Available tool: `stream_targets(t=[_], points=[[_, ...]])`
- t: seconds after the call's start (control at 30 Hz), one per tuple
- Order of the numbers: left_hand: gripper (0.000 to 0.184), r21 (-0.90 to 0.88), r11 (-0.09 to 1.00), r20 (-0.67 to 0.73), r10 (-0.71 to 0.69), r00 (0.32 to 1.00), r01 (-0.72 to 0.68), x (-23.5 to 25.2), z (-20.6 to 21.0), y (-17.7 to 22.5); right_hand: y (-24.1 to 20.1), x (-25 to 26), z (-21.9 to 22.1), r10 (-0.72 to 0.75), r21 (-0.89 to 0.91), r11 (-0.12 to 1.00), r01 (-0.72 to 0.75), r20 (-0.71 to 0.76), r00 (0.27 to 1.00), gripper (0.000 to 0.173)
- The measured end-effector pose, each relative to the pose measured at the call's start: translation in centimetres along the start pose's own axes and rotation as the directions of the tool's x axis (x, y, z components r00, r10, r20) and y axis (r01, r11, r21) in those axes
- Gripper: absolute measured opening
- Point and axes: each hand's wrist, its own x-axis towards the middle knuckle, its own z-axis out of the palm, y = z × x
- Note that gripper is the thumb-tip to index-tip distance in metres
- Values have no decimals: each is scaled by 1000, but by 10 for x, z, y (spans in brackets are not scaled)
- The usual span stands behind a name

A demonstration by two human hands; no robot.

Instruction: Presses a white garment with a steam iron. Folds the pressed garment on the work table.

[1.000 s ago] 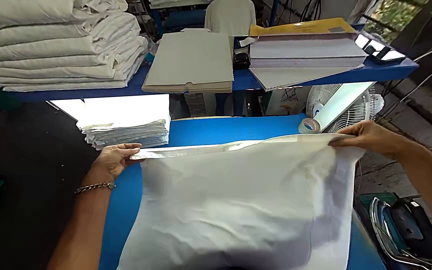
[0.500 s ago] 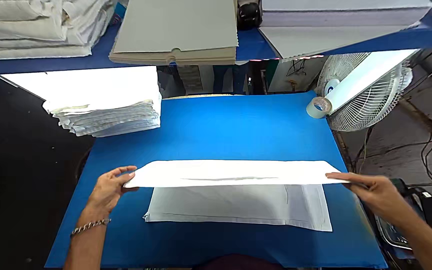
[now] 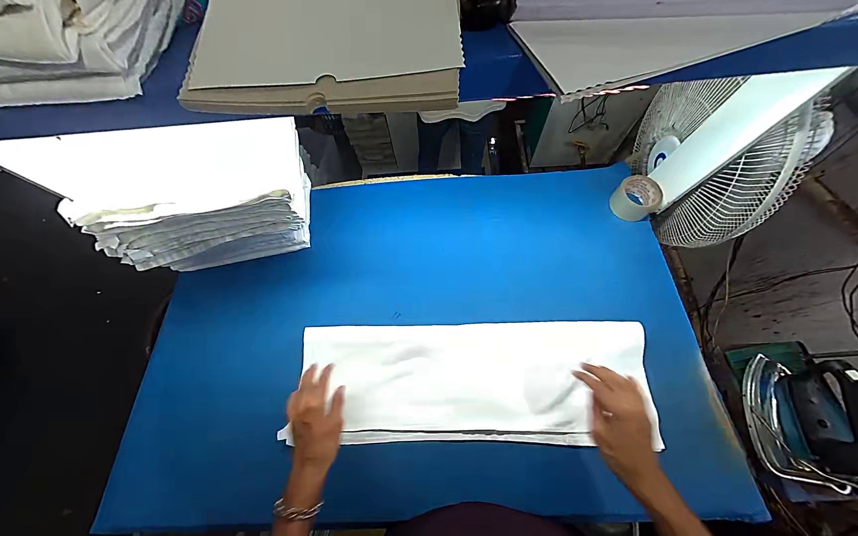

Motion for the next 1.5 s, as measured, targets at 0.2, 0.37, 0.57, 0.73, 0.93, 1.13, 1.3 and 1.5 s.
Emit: stream_targets(t=[0.2, 0.37, 0.57, 0.73, 0.93, 1.13, 1.3, 1.5], points=[[58, 77, 906, 20, 416, 909, -416, 42, 106, 92, -107, 47, 140, -411, 23, 911, 411, 121, 904, 61], [66, 129, 952, 4, 280, 960, -279, 65, 107, 27, 43, 57, 91, -168, -224, 960, 168, 20, 986, 71], [67, 123, 961, -69, 258, 964, -248, 54, 123, 62, 136, 20, 13, 360, -268, 881, -389, -153, 920, 80], [61, -2, 884, -28, 468, 883, -468, 41, 157, 157, 112, 22, -10, 589, -39, 805, -592, 172, 790, 46], [63, 2, 906, -24, 422, 906, -422, 45, 167, 165, -7, 53, -129, 307, 354, 878, -321, 98, 947, 30], [57, -667, 724, 97, 320, 943, -177, 57, 97, 134, -218, 92, -109, -75, 538, 839, -82, 265, 961, 55], [61, -867, 317, 404, -6, 915, 385, 44, -23, -22, -352, 108, 28, -307, 473, 881, 8, 557, 772, 70], [51, -735, 482, 428, -216, 878, 477, 47, -15, -118, -344, 90, 136, -322, 346, 917, 200, 342, 883, 57]])
